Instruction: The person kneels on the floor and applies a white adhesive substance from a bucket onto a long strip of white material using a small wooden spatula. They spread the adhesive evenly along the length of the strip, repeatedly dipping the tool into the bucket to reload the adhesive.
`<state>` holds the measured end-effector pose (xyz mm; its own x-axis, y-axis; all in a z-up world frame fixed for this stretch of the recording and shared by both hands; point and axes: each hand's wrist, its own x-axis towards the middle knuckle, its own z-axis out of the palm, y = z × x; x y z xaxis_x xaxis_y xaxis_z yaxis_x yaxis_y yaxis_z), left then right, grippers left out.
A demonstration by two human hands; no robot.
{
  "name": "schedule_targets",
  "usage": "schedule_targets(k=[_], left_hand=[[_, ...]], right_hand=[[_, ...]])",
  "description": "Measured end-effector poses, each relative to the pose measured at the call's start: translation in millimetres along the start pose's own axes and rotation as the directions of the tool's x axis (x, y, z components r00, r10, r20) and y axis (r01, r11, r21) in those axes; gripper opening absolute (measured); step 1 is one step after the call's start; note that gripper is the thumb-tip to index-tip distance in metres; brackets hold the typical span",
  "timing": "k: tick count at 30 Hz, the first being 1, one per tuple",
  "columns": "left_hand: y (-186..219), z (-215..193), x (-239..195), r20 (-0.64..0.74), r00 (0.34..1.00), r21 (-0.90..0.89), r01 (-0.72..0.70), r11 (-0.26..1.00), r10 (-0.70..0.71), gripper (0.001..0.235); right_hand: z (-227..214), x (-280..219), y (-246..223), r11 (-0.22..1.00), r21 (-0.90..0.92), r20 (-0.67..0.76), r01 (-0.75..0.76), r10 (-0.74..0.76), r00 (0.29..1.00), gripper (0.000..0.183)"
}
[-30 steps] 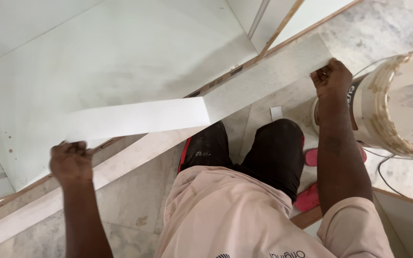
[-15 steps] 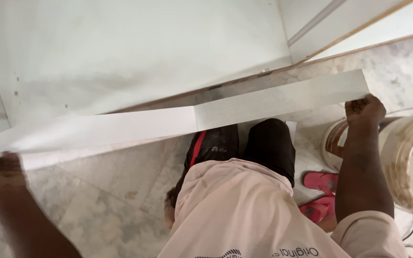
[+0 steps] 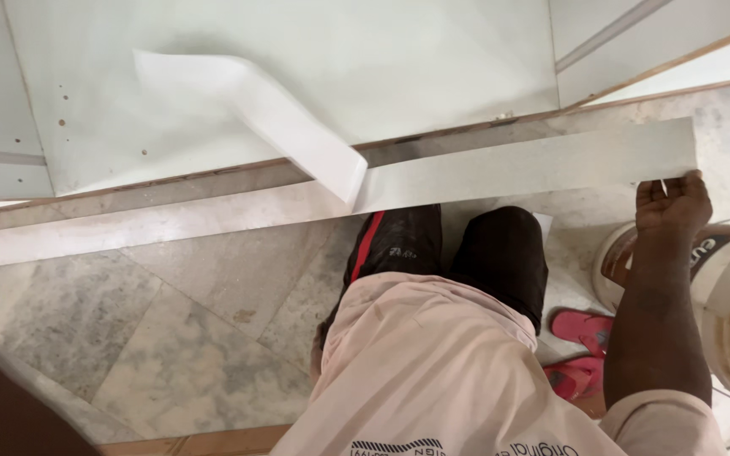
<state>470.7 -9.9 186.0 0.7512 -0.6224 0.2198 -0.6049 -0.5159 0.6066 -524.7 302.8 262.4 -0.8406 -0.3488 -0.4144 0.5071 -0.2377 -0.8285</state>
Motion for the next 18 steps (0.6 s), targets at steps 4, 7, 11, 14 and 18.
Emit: schedule_targets(k=[4,7,11,14,18], left_hand=[[41.5,100.2,-111.9,0.434,0.740,-0.030,-0.559,0.829,0.515,0.045],[99.1,155.9,-250.1,0.744,0.321,-0.399,-0.491,0.774,0.587,0.049],[189.4,162.8,-361.3,0.945,0.217,-0.261,0.055,0.964,0.244,0.055],[216.6,172.2,-401.5,0.966,0.164,-0.243,0.305,0.921,0.200,0.040],[217.8,193.4,-422.8,0.961,0.107,-0.261,0.660,0.704,0.256,0.029]], right_hand=[[6.0,-0.5,1.8,0.995,0.025,0.060,0.092,-0.093,0.994,0.032],[6.4,-2.2,2.3,0.994,0.027,0.163,0.105,-0.108,0.981,0.038],[7.7,7.0,-2.1,0.996,0.061,0.202,0.062,-0.073,0.977,0.043],[9.2,12.6,3.1,0.996,0.061,0.215,0.060,-0.072,0.974,0.047],[10.2,17.1,16.2,0.998,-0.006,0.106,0.065,-0.064,0.992,0.057]])
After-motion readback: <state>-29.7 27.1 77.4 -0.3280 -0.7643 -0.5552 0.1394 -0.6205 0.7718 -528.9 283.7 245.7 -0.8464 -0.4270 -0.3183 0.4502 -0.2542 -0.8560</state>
